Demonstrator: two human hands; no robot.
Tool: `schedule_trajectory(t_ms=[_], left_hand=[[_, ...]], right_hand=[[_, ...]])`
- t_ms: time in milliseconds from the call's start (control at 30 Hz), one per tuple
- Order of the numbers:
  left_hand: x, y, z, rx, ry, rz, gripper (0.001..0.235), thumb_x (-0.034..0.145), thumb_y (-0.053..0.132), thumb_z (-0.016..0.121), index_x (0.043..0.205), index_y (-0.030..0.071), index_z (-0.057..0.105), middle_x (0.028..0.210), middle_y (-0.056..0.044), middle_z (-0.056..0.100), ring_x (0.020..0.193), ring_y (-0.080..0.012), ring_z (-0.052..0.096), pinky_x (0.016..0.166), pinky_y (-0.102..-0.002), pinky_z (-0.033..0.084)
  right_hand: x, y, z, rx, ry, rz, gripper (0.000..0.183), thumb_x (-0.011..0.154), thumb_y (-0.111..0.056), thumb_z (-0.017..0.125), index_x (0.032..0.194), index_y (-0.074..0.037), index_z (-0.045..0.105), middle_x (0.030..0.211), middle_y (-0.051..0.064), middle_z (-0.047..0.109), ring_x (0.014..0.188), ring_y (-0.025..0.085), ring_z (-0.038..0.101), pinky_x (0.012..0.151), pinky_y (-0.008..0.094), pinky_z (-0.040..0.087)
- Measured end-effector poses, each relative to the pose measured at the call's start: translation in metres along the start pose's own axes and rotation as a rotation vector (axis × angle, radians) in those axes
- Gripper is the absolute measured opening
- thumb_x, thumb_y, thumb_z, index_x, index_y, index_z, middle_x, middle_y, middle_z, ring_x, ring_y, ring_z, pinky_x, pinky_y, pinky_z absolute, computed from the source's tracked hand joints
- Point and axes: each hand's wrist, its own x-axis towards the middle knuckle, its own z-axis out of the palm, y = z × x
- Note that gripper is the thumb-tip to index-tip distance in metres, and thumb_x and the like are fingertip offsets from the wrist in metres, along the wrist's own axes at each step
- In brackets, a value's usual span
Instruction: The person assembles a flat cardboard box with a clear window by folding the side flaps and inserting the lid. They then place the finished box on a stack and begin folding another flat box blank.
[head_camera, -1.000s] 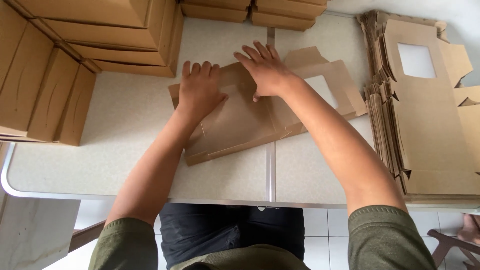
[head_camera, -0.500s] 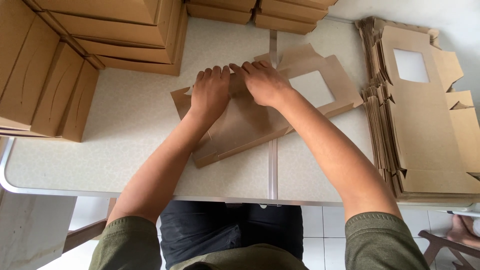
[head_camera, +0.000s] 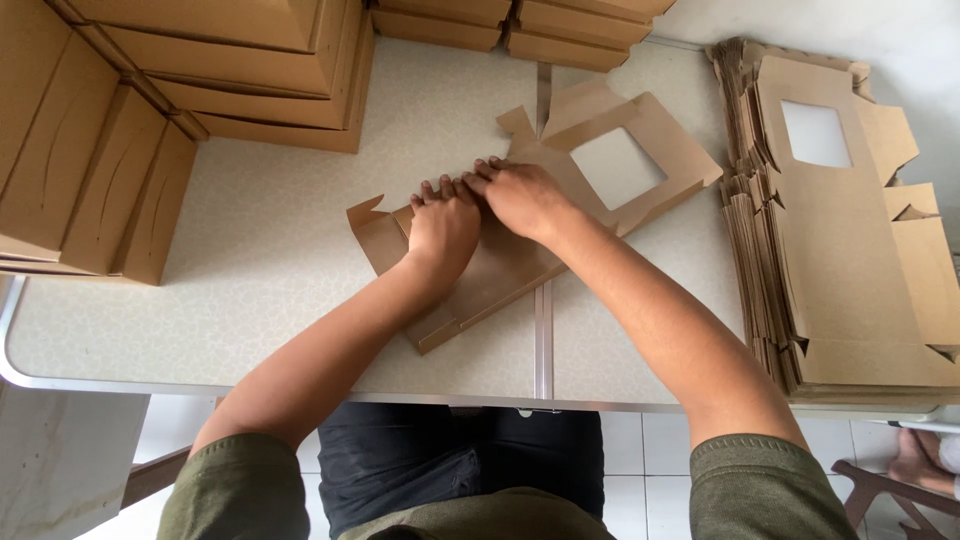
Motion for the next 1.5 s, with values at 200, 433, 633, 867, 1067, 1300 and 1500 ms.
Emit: schedule_trajectory(t_ms=[200,433,633,867,1067,1300,1500], left_hand=[[-0.021,-0.005,-0.006,-0.048,-0.030,0.063,0.056,0.101,0.014,0.048,0.150,-0.011,0.042,0.152,-0.032,0.048,0.141,-0.0487,0.045,0.114,-0.060,0.039],[-0.044,-0.034,-0.042,-0.296,-0.078,0.113,0.071,0.099,0.035,0.060,0.148,-0.013,0.043,0.155,-0.032,0.043,0.148,-0.0442,0.038,0.120,-0.048,0.036],[-0.033,-0.029,-0.028,-0.393,-0.145,0.099,0.087,0.095,0.045,0.062,0.153,-0.012,0.033,0.161,-0.031,0.033,0.152,-0.0427,0.028,0.124,-0.051,0.025],[-0.035,-0.020,-0.020,-0.251,-0.080,0.012,0.077,0.100,0.043,0.051,0.151,-0.012,0.035,0.159,-0.033,0.034,0.151,-0.0440,0.030,0.124,-0.051,0.024],[-0.036,-0.019,-0.001,-0.148,-0.048,-0.034,0.082,0.097,0.046,0.050,0.150,-0.014,0.034,0.158,-0.037,0.032,0.150,-0.0496,0.028,0.124,-0.057,0.022],[-0.034,-0.016,0.005,0.008,-0.037,-0.108,0.088,0.095,0.055,0.042,0.144,-0.018,0.042,0.152,-0.042,0.039,0.150,-0.0519,0.027,0.123,-0.060,0.016],[-0.035,-0.022,0.003,0.195,-0.012,-0.095,0.083,0.099,0.057,0.036,0.138,-0.015,0.051,0.150,-0.041,0.043,0.152,-0.0500,0.024,0.125,-0.060,-0.001]], right_hand=[[0.001,0.000,0.022,0.003,-0.026,0.033,0.047,0.105,-0.007,0.036,0.150,-0.009,0.051,0.152,0.020,0.052,0.141,0.036,0.049,0.111,0.046,0.046],[-0.001,-0.007,0.029,-0.064,0.047,0.081,0.048,0.104,-0.008,0.038,0.150,-0.013,0.052,0.152,0.020,0.052,0.144,0.039,0.044,0.119,0.052,0.033],[-0.002,-0.032,-0.012,0.087,-0.112,0.141,0.058,0.097,-0.001,0.048,0.152,-0.018,0.051,0.165,0.017,0.033,0.154,0.041,0.021,0.125,0.056,0.018],[-0.001,-0.038,-0.025,0.080,-0.124,0.323,0.057,0.098,-0.009,0.044,0.150,-0.032,0.053,0.162,0.018,0.039,0.155,0.043,0.019,0.123,0.062,-0.003],[-0.006,-0.036,-0.019,-0.029,-0.027,0.491,0.044,0.104,-0.019,0.042,0.138,-0.033,0.066,0.152,0.020,0.054,0.153,0.043,0.025,0.121,0.062,-0.007],[-0.012,-0.015,0.003,-0.060,-0.022,0.551,0.041,0.106,-0.020,0.045,0.138,-0.032,0.067,0.152,0.021,0.053,0.152,0.046,0.026,0.119,0.065,-0.008],[-0.022,-0.010,-0.003,-0.142,-0.084,0.590,0.042,0.106,-0.023,0.044,0.142,-0.032,0.064,0.156,0.022,0.049,0.154,0.045,0.021,0.118,0.065,-0.013]])
